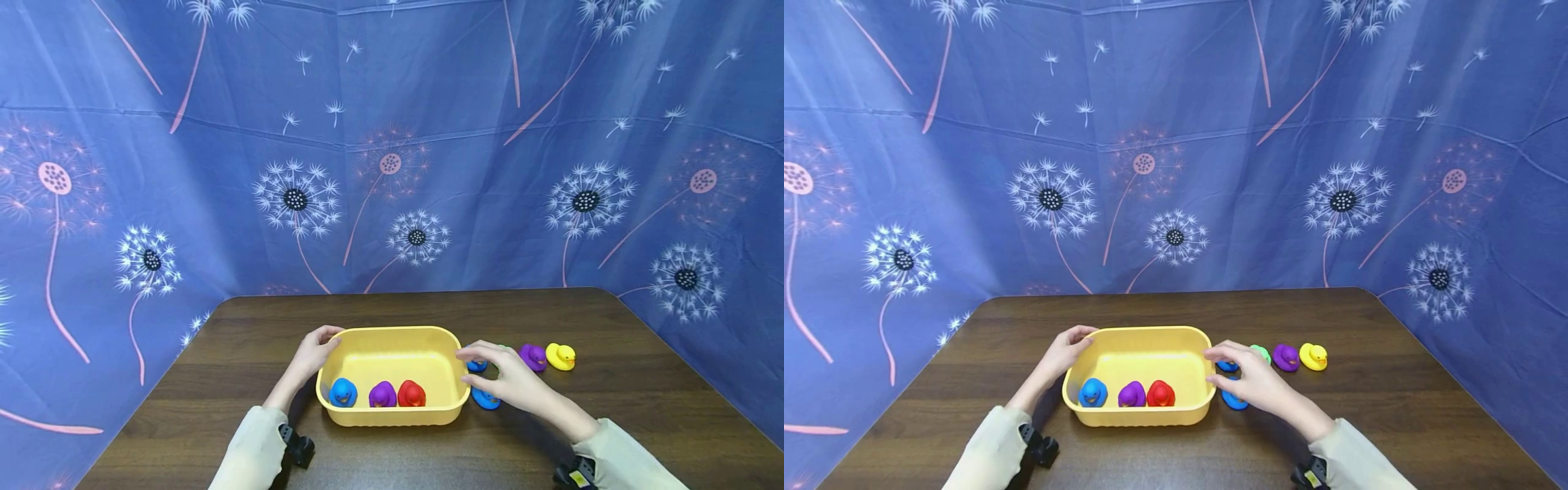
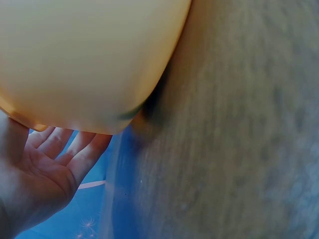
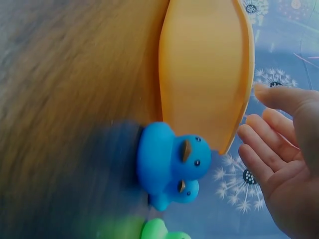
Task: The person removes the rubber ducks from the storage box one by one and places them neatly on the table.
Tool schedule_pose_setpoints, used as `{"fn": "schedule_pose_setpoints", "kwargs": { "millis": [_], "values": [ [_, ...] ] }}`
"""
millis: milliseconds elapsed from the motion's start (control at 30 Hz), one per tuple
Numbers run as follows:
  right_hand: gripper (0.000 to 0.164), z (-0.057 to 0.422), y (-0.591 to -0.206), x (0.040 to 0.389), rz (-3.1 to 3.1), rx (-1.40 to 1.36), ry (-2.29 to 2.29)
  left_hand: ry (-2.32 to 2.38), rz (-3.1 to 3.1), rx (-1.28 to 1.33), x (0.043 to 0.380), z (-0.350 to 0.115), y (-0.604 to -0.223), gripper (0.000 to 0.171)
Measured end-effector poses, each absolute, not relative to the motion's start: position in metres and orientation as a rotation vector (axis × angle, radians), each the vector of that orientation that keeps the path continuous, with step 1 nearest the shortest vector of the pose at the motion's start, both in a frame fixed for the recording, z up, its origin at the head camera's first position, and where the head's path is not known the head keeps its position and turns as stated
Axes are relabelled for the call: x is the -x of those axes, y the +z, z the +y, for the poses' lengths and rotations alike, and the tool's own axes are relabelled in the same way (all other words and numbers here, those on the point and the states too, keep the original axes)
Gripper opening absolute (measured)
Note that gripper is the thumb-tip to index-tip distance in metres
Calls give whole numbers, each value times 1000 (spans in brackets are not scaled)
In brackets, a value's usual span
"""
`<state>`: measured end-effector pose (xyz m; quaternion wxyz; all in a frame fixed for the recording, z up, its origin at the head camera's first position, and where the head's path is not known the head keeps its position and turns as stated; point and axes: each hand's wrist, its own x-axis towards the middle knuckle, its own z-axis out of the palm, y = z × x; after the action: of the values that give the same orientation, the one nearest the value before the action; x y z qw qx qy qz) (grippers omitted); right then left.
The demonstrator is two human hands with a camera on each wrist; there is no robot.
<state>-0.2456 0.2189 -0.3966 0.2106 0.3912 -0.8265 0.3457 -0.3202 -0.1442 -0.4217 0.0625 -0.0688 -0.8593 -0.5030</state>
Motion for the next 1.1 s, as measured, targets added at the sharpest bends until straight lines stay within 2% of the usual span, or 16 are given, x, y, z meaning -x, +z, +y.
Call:
{"fn": "schedule_pose_setpoints", "kwargs": {
  "millis": [233,533,767,1100],
  "values": [
    [35,208,-395,245,-2371,-1091,990,-1528,-2597,196,320,-144,-421,23],
    [34,197,-389,245,-2439,-1144,1026,-1516,-2539,340,315,-148,-419,25],
    [31,189,-391,248,-2380,-1243,1017,-1560,-2581,213,320,-144,-420,23],
    [35,177,-392,250,-2488,-1332,1043,-1540,-2590,207,320,-144,-421,23]
  ]
}}
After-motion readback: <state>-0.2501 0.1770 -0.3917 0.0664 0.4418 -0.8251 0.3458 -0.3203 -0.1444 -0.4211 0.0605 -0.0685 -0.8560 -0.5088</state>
